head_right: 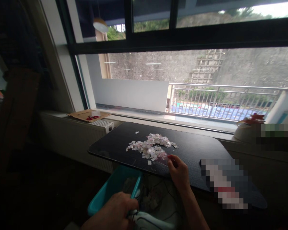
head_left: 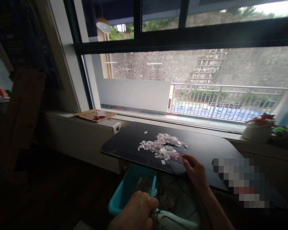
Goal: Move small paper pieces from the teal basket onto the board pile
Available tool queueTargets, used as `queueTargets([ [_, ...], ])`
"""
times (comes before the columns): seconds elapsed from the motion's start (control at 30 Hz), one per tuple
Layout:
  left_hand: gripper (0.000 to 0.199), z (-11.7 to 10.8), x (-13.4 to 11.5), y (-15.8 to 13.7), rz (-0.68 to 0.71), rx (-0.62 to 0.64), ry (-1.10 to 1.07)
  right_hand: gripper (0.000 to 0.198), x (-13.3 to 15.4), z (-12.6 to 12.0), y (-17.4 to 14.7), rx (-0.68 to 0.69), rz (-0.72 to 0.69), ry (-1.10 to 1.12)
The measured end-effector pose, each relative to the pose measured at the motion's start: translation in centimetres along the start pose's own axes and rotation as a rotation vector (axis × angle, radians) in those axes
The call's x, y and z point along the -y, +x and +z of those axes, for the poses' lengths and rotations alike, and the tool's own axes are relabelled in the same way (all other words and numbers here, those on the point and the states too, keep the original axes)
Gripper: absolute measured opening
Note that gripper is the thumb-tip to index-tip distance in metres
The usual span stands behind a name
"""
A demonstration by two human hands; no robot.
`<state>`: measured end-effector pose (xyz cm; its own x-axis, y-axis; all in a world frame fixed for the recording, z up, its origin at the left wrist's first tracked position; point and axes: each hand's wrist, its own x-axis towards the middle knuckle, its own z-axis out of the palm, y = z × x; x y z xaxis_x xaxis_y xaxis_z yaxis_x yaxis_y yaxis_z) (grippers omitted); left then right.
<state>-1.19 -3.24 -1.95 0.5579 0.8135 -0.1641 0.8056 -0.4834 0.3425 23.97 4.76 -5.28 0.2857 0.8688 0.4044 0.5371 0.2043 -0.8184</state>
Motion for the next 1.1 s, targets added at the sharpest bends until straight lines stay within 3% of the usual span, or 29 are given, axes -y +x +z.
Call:
queueTargets([
  [0.27, 0.009, 0.7, 0.2, 0.2, 0.015, -0.042, -0.003, 0.028, 0.6, -0.4, -0.5, 0.143, -0.080, 0.060],
  [0.57, 0.011, 0.1, -2.5, 1.3, 0.066, 0.099, 0.109, 0.032, 0.7, 0.4, 0.2, 0.087, -0.074, 0.008],
  [0.73, 0.010, 0.2, -2.5, 1.2, 0.130, 0.083, 0.160, 0.031, 0.4, -0.6, -1.5, 0.026, -0.044, -0.021],
  [0.9, 0.013, 0.2, -2.6, 1.4, 0.164, 0.082, 0.188, 0.028, 0.6, -0.3, -3.2, 0.064, -0.086, -0.020],
  [1.1, 0.008, -0.8, -3.5, 1.6, 0.187, 0.070, 0.175, 0.030, 0.7, -0.4, -2.8, 0.033, -0.117, -0.039],
])
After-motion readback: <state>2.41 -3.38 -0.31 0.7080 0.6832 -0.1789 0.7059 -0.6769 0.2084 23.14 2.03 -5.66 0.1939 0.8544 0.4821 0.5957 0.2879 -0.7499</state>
